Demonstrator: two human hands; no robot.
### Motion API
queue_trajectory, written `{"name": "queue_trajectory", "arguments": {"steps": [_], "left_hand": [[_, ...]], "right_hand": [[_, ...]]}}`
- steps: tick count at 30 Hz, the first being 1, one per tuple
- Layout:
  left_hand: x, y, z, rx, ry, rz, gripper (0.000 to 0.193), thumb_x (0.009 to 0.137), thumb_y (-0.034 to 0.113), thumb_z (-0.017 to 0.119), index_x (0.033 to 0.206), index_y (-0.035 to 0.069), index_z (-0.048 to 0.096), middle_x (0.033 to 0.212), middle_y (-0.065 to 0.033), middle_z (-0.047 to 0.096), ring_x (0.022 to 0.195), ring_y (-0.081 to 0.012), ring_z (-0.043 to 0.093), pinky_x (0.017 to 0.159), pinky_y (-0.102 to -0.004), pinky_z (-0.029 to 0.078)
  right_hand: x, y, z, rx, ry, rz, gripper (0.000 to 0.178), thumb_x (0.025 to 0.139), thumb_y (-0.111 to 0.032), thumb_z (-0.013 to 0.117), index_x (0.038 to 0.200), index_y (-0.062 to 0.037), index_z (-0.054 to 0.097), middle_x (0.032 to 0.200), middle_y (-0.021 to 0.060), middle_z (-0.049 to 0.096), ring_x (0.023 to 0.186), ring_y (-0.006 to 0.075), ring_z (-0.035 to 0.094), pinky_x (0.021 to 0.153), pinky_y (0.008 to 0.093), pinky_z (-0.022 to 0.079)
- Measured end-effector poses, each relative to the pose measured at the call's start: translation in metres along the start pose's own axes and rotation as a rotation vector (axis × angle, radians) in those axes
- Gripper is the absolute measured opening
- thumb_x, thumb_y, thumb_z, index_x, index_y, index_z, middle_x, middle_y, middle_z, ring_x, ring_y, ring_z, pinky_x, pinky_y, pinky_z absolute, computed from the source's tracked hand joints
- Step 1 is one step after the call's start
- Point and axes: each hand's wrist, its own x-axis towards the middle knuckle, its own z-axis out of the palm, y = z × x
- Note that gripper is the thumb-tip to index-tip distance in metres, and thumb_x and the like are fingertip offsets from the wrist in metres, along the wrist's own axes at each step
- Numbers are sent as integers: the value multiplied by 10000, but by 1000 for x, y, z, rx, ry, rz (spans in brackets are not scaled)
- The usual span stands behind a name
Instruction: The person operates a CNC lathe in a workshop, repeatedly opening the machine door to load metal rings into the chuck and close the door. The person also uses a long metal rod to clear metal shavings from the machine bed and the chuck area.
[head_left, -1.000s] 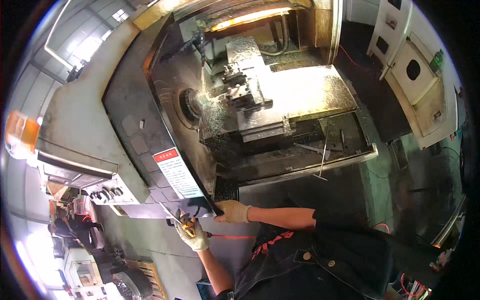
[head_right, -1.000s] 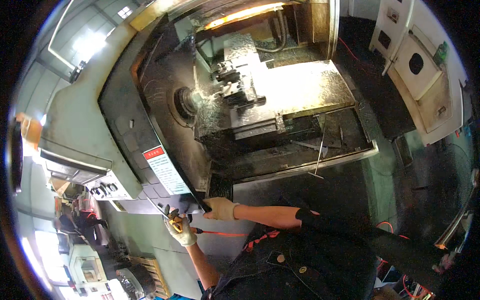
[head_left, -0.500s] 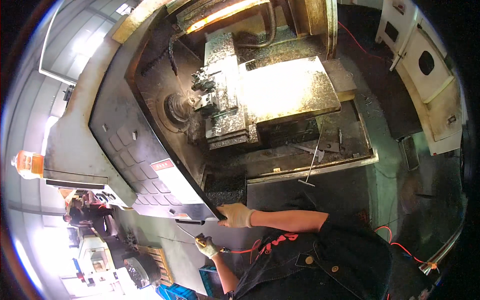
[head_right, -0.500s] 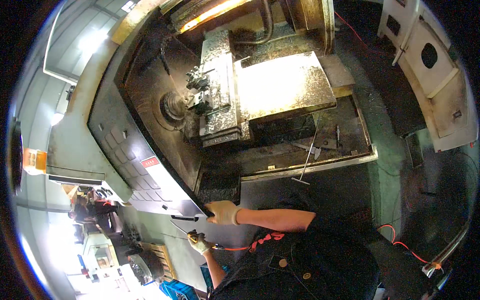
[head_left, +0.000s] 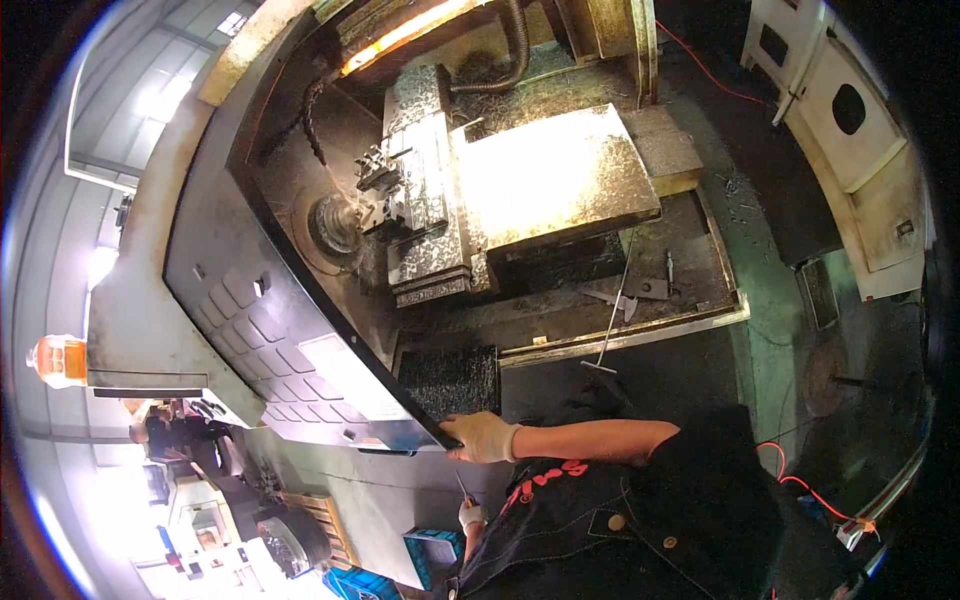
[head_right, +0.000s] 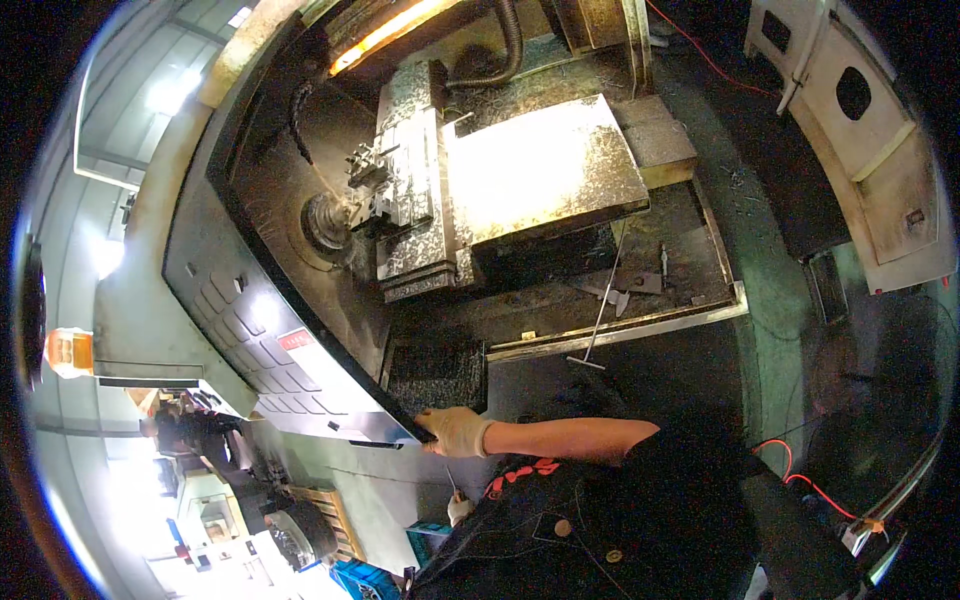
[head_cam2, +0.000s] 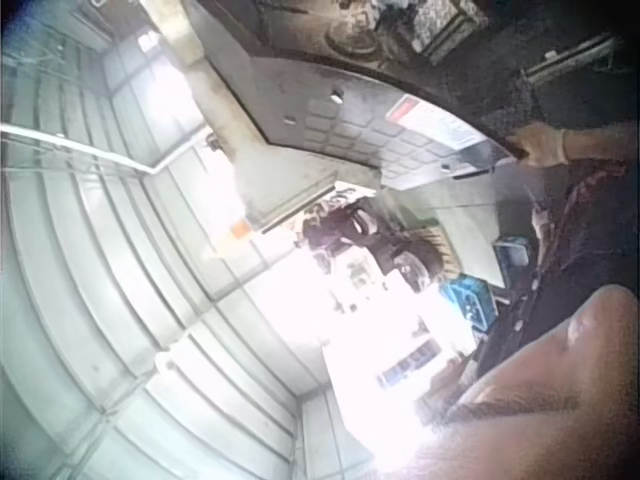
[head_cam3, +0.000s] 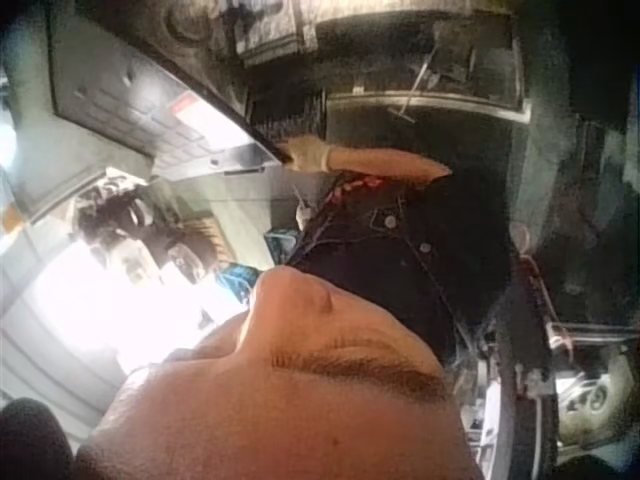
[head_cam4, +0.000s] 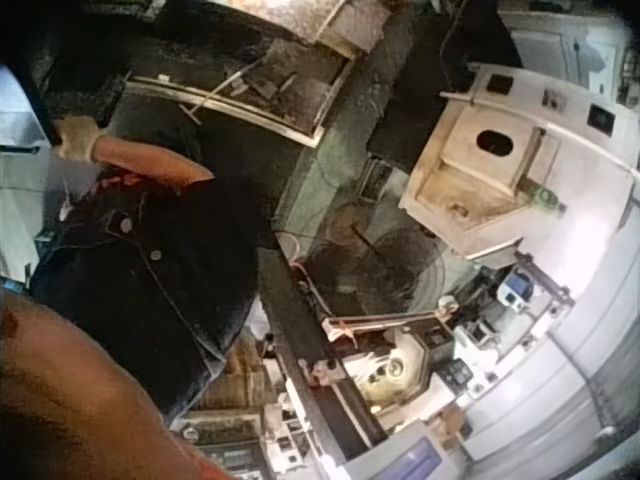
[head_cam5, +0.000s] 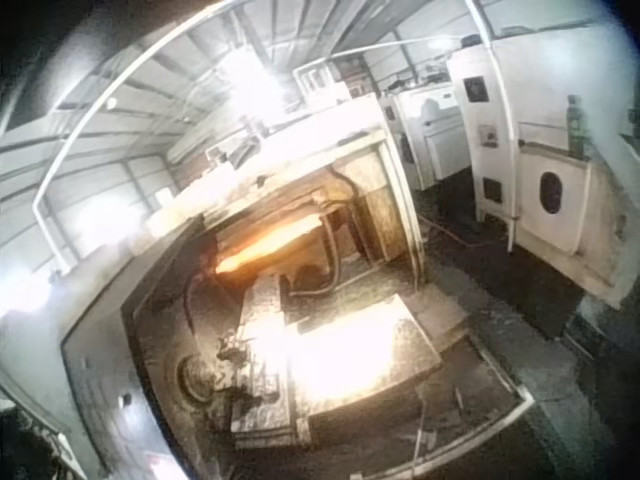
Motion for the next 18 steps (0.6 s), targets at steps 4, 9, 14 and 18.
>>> {"name": "queue_trajectory", "arguments": {"steps": [4, 9, 14, 18], "left_hand": [[48, -14, -4, -115, -82, 70, 195, 731, 182, 553, 863, 44, 596, 791, -128, 624, 704, -239, 604, 620, -347, 455], [46, 66, -17, -400, -311, 139, 94, 714, 94, 561, 800, 58, 551, 636, -24, 538, 550, -140, 528, 501, -296, 434], [25, 103, -18, -483, -283, 109, 112, 712, 62, 542, 823, 58, 535, 608, -34, 528, 495, -138, 516, 444, -291, 426], [2, 103, -12, -494, -257, 83, 146, 701, 88, 546, 841, 52, 557, 624, -61, 559, 514, -166, 542, 472, -310, 446]], "right_hand": [[-2, -9, 4, -11, -22, -8, 537, 772, -387, 565, 1158, -32, 446, 1160, 193, 488, 1020, 342, 512, 841, 397, 429], [2, 2, 7, 34, -23, -16, 511, 760, -351, 587, 1130, -19, 467, 1134, 185, 505, 1001, 338, 525, 816, 389, 444], [1, -4, -1, 22, -39, 11, 525, 754, -346, 595, 1131, -4, 466, 1146, 183, 504, 1005, 333, 527, 819, 387, 447], [2, -1, 1, -12, -65, 29, 556, 755, -359, 592, 1159, -6, 448, 1169, 177, 491, 1014, 335, 523, 823, 391, 446]]}}
